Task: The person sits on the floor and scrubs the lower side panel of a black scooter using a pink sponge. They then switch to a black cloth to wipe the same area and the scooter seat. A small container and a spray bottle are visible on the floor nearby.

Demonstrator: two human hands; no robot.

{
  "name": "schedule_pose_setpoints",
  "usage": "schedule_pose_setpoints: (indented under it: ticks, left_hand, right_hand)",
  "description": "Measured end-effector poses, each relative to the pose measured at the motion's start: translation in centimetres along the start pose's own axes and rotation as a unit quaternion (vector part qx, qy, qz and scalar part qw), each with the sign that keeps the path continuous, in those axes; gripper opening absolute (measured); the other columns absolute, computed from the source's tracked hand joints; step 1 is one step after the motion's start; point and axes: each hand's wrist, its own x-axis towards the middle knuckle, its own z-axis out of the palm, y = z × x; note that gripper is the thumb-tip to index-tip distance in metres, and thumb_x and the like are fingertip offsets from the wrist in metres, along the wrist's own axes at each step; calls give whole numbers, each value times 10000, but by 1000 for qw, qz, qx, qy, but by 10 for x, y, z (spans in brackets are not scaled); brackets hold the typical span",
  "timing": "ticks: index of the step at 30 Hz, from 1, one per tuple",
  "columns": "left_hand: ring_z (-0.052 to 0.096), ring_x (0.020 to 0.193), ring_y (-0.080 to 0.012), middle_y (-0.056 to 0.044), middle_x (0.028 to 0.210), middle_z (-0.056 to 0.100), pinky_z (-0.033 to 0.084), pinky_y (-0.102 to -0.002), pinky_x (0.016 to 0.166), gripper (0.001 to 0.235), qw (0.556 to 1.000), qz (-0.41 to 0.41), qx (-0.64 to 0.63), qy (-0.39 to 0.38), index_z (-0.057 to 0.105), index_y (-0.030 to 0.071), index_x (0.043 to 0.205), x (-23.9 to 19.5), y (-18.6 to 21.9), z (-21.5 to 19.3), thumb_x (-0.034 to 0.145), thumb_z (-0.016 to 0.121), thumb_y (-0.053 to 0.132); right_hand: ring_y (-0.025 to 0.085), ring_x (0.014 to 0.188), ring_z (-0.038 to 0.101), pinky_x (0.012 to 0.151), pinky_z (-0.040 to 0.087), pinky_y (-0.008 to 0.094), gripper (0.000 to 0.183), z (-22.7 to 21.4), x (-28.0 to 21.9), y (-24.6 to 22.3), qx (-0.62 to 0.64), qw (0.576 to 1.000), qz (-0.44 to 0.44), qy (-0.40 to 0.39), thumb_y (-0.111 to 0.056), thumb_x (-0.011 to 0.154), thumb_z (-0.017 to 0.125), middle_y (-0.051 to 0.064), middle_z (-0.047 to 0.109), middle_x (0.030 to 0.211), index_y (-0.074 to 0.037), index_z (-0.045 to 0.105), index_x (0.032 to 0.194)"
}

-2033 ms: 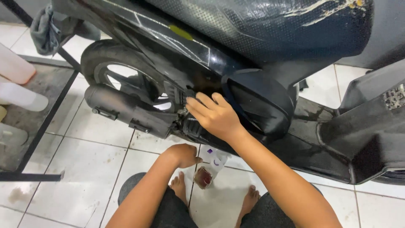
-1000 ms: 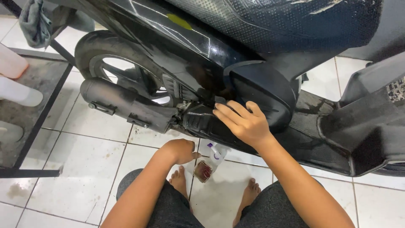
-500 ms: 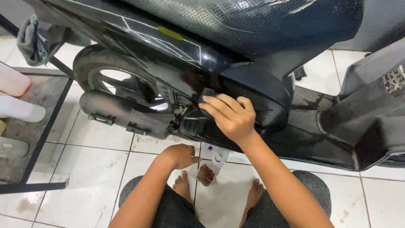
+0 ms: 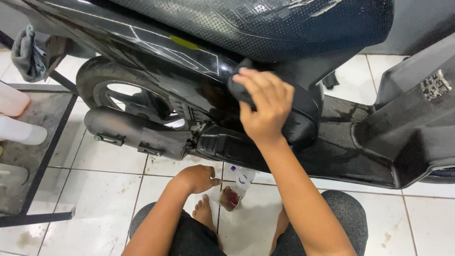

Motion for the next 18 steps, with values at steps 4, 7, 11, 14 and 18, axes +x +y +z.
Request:
schedule_pose_setpoints:
  ticks: [4,7,11,14,18]
  left_hand:
    - [688,1084,-371,-234,1121,709,547,-471,899,495,1000,-3,-8,-2,666,43,1249,-3,0,0,961,506,413]
    - [691,1072,-375,-229,1111,713,550,-474,881,488,1000,1,-6,-1,676,52,1237,2,-2,2,951,523,417]
    - [681,1091,-385,-241,1122,707,542,-481,896,500,1000,-1,-14,-7,674,44,1239,2,-1,2,944,523,419]
    - [680,1097,-382,-240,1127,706,540,-479,904,500,1000,-6,-14,-6,674,44,1240,0,-1,2,945,523,417]
    - [676,1103,-386,-245,1134,702,537,-483,913,496,1000,-12,-27,-3,674,44,1241,-3,-1,1,937,533,411]
  right_hand:
    - [252,965,625,794,375,370,334,-16,-2,20,-29,998,58,-17,15,779,774,3,712,1045,-141,742,1071]
    - [233,958,651,784,376,341,209,-28,-10,28,-43,995,88,2,-30,882,789,21,718,1053,-91,726,1072]
    - [220,957,654,811,395,337,254,-36,-19,36,-62,982,177,21,9,892,799,21,710,1038,-108,729,1107]
    - [236,1012,644,858,419,351,291,-33,-15,45,-50,982,176,55,68,883,784,41,699,1073,-93,723,1117]
    - [250,1131,581,961,436,410,334,-32,-11,80,-46,958,240,151,83,929,744,51,621,1170,-115,665,1186]
